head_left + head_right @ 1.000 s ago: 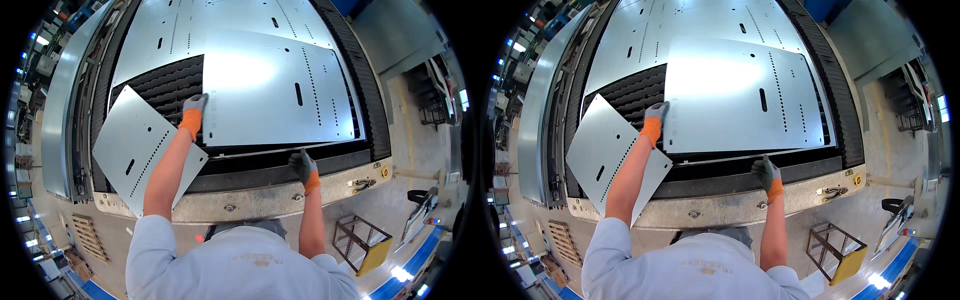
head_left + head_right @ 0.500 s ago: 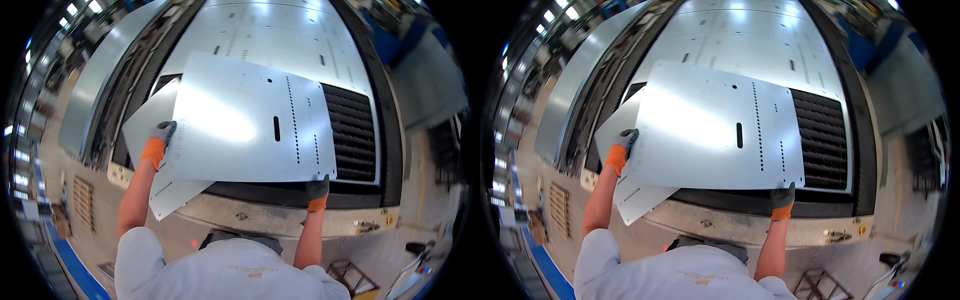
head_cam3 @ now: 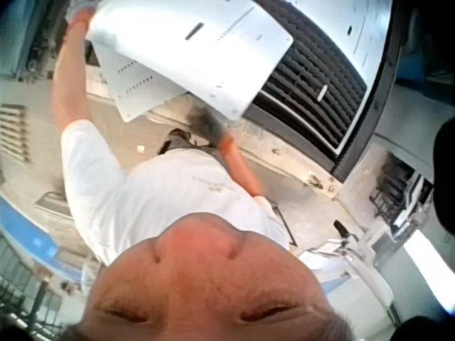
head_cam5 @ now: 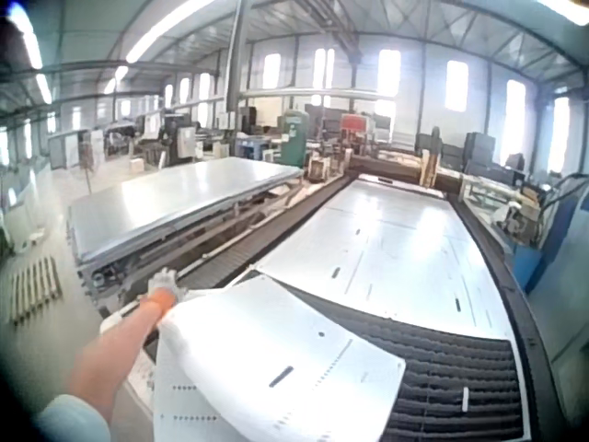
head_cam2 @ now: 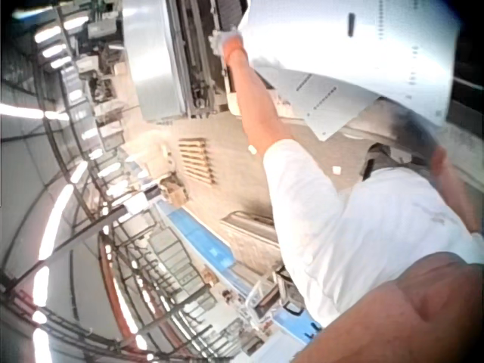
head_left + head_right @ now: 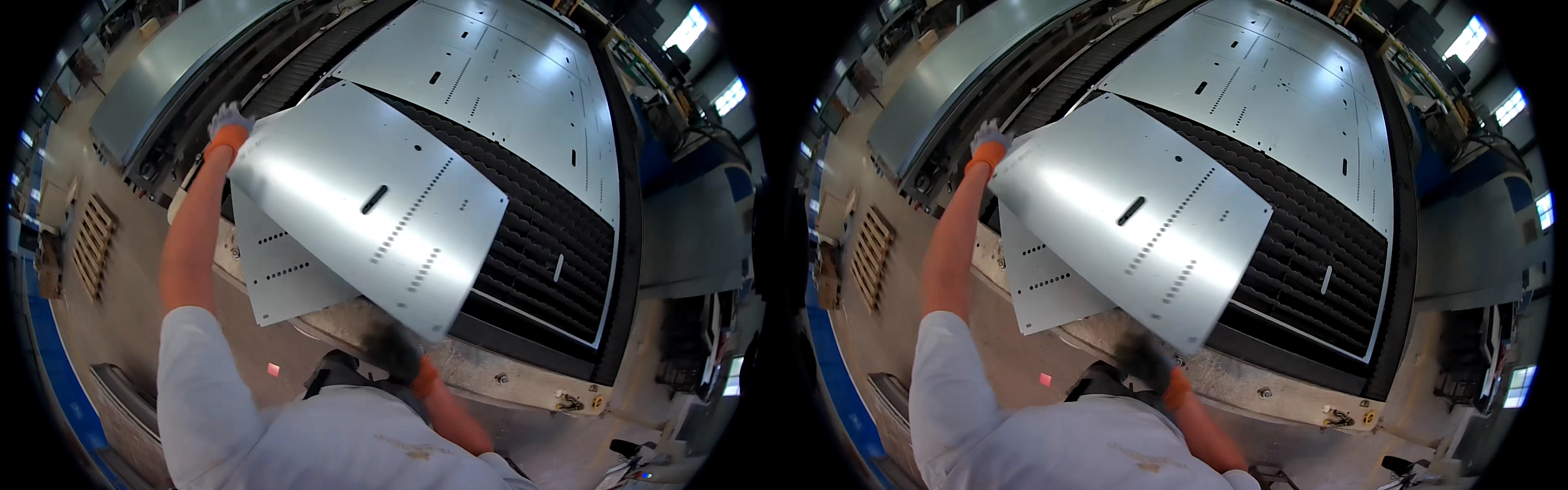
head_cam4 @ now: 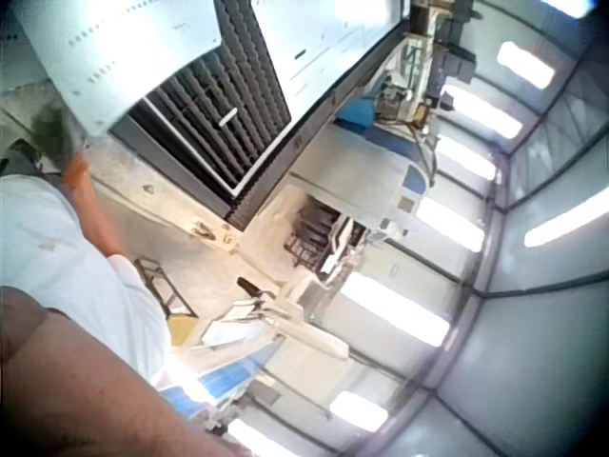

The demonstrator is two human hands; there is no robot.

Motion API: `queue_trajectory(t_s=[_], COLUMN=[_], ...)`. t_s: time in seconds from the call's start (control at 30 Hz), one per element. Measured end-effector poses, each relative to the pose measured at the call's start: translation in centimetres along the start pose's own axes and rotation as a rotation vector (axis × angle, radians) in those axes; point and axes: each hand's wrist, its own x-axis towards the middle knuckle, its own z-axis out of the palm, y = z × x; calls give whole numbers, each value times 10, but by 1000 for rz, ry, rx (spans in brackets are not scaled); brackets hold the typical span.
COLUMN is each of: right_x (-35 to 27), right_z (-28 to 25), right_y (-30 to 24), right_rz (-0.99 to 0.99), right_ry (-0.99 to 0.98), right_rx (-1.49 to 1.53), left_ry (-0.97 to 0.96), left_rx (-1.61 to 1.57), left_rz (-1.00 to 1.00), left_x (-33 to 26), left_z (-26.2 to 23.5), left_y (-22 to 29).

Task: The person removes perforated metal panels from a large industrial machine bed and places them onto a nearby cart. They repeat this process for several panels, moving them one at a time from the machine to the cart.

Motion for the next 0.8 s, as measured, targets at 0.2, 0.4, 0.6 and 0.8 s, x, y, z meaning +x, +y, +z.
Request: queue_trajectory(t_s=[0.2,0.4,0.6,0.8], right_x=[15,115,158,160], right_z=[-45,-87,-21,13], right_y=[28,-39,-16,5], right_rz=[108,109,498,452], right_ry=[171,458,160,303], right_rx=[-4,-169,-39,-114], left_ry=[-394,-915,-1203,-1221], left_rx=[-526,-1313,-1644,-2160], left_rz=[142,-677,-1049,-1125], left_x=[-157,-426,-493,-488], left_z=[-1,160,167,191], left_y=[-51,-108,-83,-54])
